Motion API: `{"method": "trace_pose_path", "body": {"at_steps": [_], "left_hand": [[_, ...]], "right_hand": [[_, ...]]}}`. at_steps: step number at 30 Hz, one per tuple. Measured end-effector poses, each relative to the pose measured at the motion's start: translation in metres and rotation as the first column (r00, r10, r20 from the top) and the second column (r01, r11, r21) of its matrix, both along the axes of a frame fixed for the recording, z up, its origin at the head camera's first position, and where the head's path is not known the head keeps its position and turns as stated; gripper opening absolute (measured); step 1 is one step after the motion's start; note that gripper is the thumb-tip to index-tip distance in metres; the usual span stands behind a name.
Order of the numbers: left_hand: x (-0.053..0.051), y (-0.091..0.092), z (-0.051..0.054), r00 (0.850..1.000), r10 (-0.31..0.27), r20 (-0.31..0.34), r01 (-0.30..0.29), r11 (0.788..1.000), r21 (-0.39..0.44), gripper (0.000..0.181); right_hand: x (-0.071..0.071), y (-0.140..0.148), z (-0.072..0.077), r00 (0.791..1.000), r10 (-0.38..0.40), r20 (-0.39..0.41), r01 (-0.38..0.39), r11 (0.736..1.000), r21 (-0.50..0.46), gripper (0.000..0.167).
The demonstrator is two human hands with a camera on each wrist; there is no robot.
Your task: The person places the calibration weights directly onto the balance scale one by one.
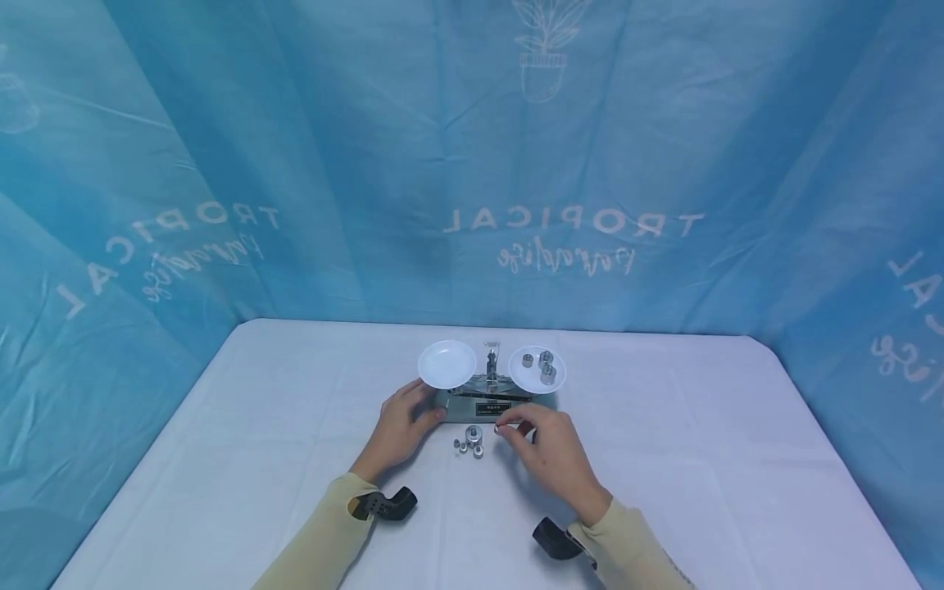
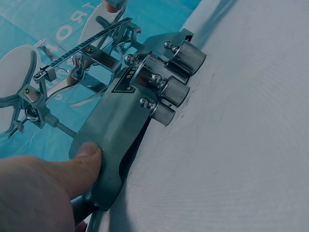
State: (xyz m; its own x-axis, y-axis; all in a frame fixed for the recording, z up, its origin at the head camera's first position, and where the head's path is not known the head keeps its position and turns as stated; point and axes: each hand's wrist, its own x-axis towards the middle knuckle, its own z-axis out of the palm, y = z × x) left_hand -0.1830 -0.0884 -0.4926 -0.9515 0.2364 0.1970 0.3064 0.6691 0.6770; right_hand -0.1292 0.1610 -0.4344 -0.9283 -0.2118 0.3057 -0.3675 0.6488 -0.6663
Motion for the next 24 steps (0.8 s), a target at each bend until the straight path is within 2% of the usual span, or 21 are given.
{"method": "trace_pose_path", "body": {"at_steps": [10, 24], "left_hand": [[0.000, -0.001, -0.001, 1.000, -0.004, -0.004, 0.004, 1.000, -0.003, 0.052], [0.001, 0.001, 0.002, 1.000, -0.001, 0.007, 0.001, 1.000, 0.003, 0.051]], "right_hand": [[-0.002, 0.002, 0.014, 0.998, -0.055, 0.000, 0.055, 0.998, 0.019, 0.009], [-0.008, 0.008, 0.021, 0.992, -0.077, -0.104, 0.078, 0.997, 0.005, 0.012]]}}
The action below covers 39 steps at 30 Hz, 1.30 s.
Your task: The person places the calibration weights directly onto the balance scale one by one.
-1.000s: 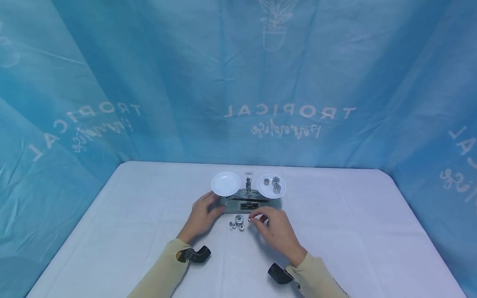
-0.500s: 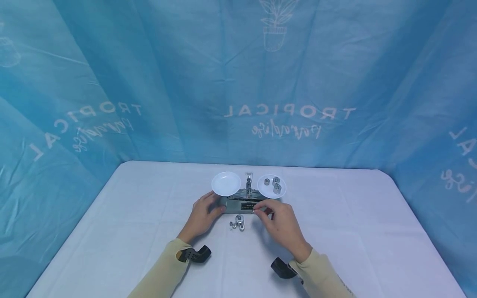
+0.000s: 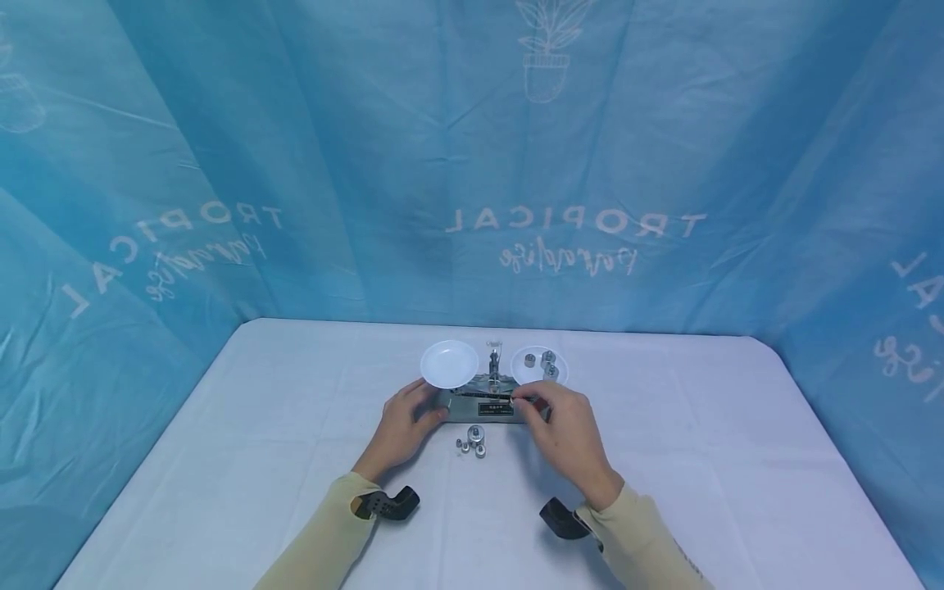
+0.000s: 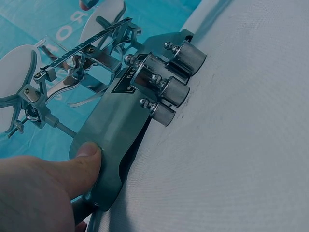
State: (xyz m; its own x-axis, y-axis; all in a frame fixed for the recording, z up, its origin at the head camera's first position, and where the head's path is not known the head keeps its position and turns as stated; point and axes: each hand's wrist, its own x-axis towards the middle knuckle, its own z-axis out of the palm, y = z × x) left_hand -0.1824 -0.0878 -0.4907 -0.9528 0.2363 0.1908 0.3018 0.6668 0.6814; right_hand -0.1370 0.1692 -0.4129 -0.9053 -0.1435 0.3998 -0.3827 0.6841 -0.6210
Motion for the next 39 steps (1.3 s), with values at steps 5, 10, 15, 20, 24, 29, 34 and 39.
{"method": "trace_pose_path", "body": {"at_steps": [5, 10, 15, 20, 24, 29, 34, 39], "left_hand": [[-0.001, 0.000, -0.001, 1.000, -0.001, 0.010, 0.001, 1.000, 0.002, 0.051], [0.000, -0.001, 0.000, 1.000, 0.001, 0.019, -0.001, 1.000, 0.005, 0.052], [0.000, -0.001, 0.001, 1.000, 0.001, 0.021, -0.001, 1.000, 0.010, 0.052], [0.001, -0.001, 0.001, 1.000, 0.003, 0.016, -0.003, 1.000, 0.011, 0.051], [0.001, -0.001, 0.001, 1.000, 0.006, 0.022, -0.007, 1.000, 0.013, 0.051], [0.002, -0.001, 0.002, 1.000, 0.003, 0.023, -0.003, 1.000, 0.012, 0.051], [-0.003, 0.001, 0.003, 1.000, -0.005, 0.003, 0.004, 1.000, 0.023, 0.051], [-0.002, 0.000, -0.002, 1.000, -0.006, -0.018, 0.006, 1.000, 0.018, 0.051]], "right_hand": [[-0.004, 0.001, 0.003, 1.000, -0.020, -0.019, 0.020, 1.000, -0.007, 0.012], [-0.006, 0.001, 0.004, 0.999, -0.045, -0.029, 0.045, 0.999, -0.007, 0.012], [-0.009, 0.002, 0.005, 0.996, -0.070, -0.064, 0.070, 0.998, 0.004, 0.012], [-0.012, 0.003, 0.004, 0.991, -0.090, -0.103, 0.092, 0.996, 0.016, 0.012], [-0.015, 0.004, 0.003, 0.986, -0.099, -0.135, 0.105, 0.994, 0.037, 0.012], [-0.018, 0.004, 0.002, 0.983, -0.110, -0.150, 0.120, 0.991, 0.058, 0.012], [-0.022, 0.004, 0.002, 0.980, -0.127, -0.153, 0.142, 0.986, 0.088, 0.011], [-0.022, 0.002, -0.001, 0.982, -0.129, -0.141, 0.148, 0.981, 0.130, 0.011]]}}
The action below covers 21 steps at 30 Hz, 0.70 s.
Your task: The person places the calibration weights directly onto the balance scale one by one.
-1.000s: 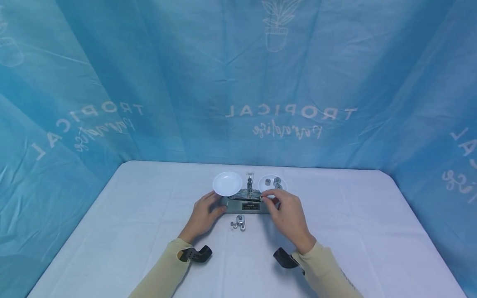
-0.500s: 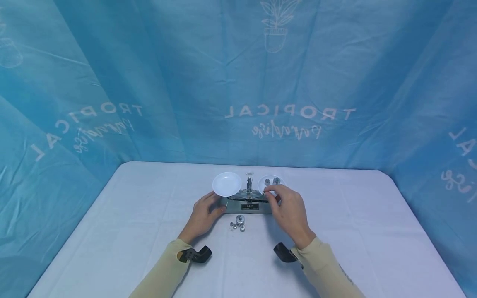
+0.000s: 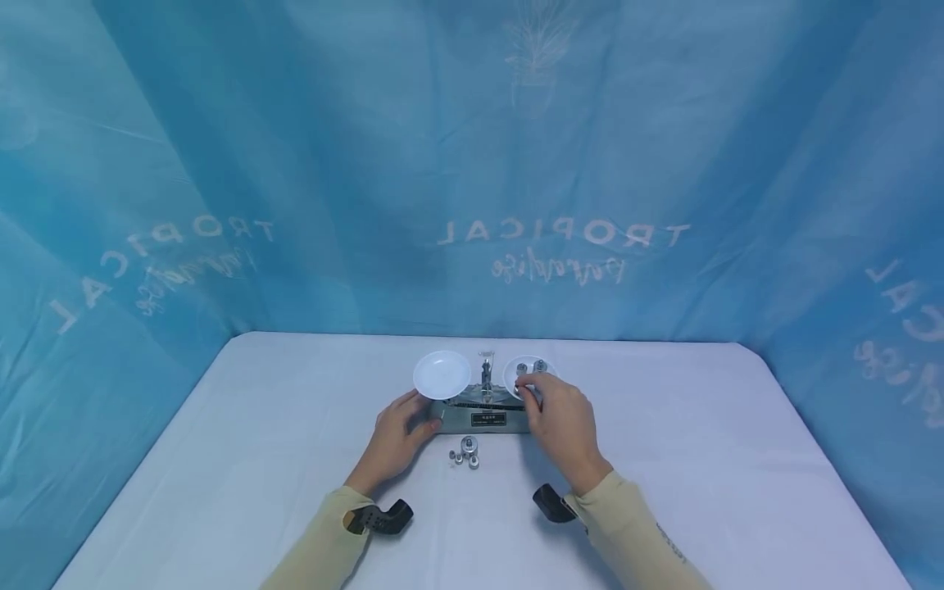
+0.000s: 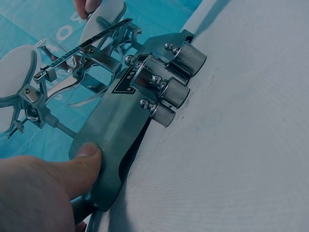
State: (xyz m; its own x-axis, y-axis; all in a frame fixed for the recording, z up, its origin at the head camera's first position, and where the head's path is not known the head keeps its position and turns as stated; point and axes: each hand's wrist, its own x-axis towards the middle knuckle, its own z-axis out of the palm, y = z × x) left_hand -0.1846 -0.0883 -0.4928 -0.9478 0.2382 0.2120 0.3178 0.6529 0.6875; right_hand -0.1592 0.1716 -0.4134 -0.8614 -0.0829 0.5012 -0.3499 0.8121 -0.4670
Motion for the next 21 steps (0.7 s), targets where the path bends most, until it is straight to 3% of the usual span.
{"method": "trace_pose_path", "body": {"at_steps": [8, 21], "left_hand": [[0.0030, 0.0000, 0.0004, 1.000, 0.009, 0.016, -0.009, 1.000, 0.008, 0.052], [0.0018, 0.0005, 0.0004, 1.000, 0.006, 0.008, -0.006, 1.000, 0.001, 0.051]], "right_hand": [[-0.0010, -0.0021, 0.0005, 0.999, -0.037, 0.012, 0.037, 0.999, 0.023, 0.011], [0.0005, -0.0011, 0.0038, 1.000, -0.024, 0.018, 0.024, 1.000, 0.019, 0.017]]}}
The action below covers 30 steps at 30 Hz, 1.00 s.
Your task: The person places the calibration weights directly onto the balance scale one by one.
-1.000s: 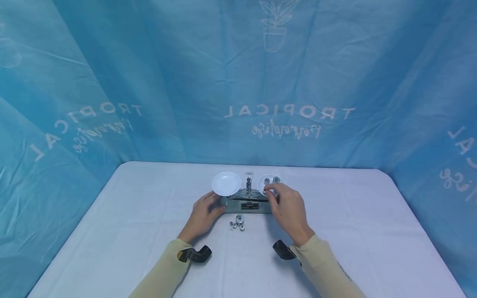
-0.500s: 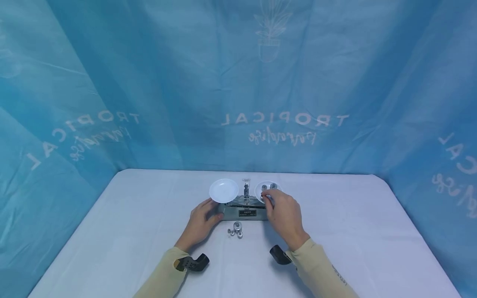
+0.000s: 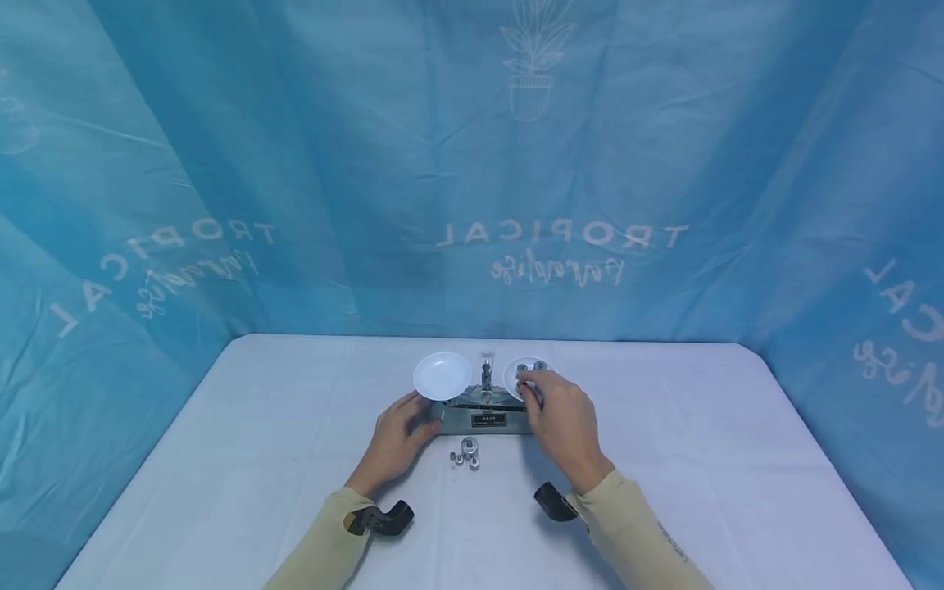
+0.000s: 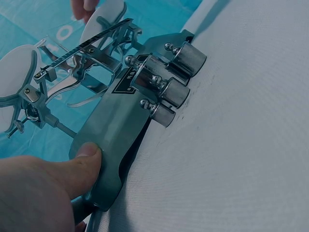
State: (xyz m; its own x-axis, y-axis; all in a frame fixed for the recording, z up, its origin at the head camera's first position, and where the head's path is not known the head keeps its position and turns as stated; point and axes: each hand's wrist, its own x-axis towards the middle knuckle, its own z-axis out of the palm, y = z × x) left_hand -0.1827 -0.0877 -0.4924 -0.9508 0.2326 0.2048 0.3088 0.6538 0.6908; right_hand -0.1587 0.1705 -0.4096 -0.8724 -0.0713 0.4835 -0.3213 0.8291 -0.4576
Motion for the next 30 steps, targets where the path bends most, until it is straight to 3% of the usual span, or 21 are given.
{"method": "trace_pose_path", "body": {"at_steps": [13, 21, 30], "left_hand": [[-0.001, 0.001, -0.002, 1.000, 0.011, 0.024, -0.010, 1.000, -0.023, 0.053], [0.000, 0.000, 0.001, 1.000, -0.003, -0.012, 0.003, 1.000, -0.013, 0.052], [0.001, -0.001, 0.001, 1.000, -0.004, -0.008, 0.004, 1.000, -0.017, 0.051]], "right_hand": [[0.023, -0.013, -0.002, 0.992, 0.102, -0.075, -0.107, 0.992, -0.064, 0.022], [0.031, -0.028, -0.015, 0.990, 0.140, -0.013, -0.140, 0.986, -0.093, 0.021], [0.038, -0.040, -0.028, 0.982, 0.148, 0.117, -0.137, 0.986, -0.094, 0.019]]}}
